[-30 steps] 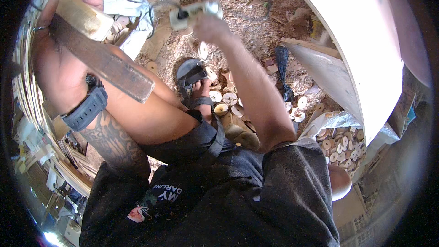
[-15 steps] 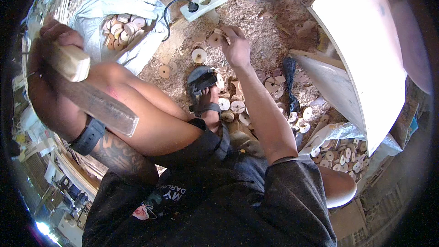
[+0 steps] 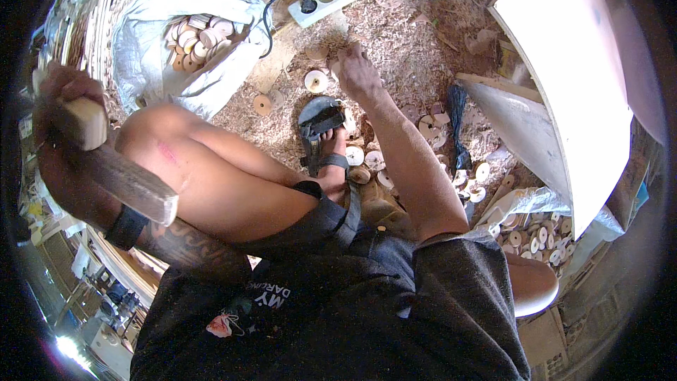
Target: The person sits on the floor and uses a belt sander to smooth the edges of small wooden discs. They repeatedly pick up discs, press them against the moving belt, and place them into a pile.
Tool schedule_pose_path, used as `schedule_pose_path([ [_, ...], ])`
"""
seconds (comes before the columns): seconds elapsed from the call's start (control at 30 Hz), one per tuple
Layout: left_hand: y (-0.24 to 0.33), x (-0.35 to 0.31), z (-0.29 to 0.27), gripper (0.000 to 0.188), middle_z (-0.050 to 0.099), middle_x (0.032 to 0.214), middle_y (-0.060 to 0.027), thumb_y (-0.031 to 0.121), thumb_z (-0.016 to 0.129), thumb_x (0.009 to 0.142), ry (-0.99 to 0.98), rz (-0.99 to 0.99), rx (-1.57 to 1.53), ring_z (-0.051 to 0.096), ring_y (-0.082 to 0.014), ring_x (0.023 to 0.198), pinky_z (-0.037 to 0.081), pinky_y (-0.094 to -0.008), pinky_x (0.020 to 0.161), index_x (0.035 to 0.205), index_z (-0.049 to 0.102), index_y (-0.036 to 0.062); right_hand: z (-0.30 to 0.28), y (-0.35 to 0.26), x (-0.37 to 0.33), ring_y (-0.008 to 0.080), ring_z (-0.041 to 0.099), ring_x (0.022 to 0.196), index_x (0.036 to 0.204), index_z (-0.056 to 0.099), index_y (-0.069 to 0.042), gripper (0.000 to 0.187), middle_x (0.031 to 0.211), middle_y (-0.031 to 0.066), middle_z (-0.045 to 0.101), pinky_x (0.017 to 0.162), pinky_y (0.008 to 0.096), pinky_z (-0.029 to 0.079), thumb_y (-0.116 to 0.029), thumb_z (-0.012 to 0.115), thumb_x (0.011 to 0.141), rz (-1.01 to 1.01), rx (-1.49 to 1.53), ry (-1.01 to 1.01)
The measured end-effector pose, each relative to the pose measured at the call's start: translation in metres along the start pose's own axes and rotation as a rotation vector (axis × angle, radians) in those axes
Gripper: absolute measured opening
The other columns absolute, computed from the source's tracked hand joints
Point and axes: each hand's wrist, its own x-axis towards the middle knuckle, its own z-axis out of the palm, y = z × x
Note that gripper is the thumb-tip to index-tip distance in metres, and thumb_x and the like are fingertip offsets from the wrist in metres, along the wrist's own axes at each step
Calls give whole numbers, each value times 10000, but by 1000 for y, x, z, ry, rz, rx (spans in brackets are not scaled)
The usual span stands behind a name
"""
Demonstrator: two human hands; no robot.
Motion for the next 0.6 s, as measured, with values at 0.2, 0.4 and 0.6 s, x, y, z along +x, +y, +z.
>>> schedule_pose_path([
  [0.2, 18, -39, 8, 89, 459, 914, -77, 34, 487, 916, 101, 292, 218, 477, -186, 893, 404, -354, 855, 976, 421, 31, -13, -19, -12, 355, 657, 935, 1195, 579, -62, 511, 990, 178, 687, 819, 397, 513, -244, 756, 752, 82, 575, 5],
  [0.4, 29, -61, 11, 152, 473, 931, -84, 16, 518, 897, 164, 319, -30, 482, -177, 901, 404, -356, 852, 1016, 423, 19, 14, -47, -10, 389, 645, 928, 1154, 626, -49, 466, 1008, 192, 661, 853, 427, 513, -308, 719, 777, -172, 58, 34],
  [0.6, 30, -70, 5, 200, 491, 955, -66, 17, 533, 890, 167, 347, -36, 495, -159, 874, 397, -344, 822, 1065, 435, 9, 29, -93, -14, 333, 642, 947, 1268, 462, -25, 601, 1039, 222, 620, 865, 408, 533, -237, 723, 770, -92, 352, -202],
])
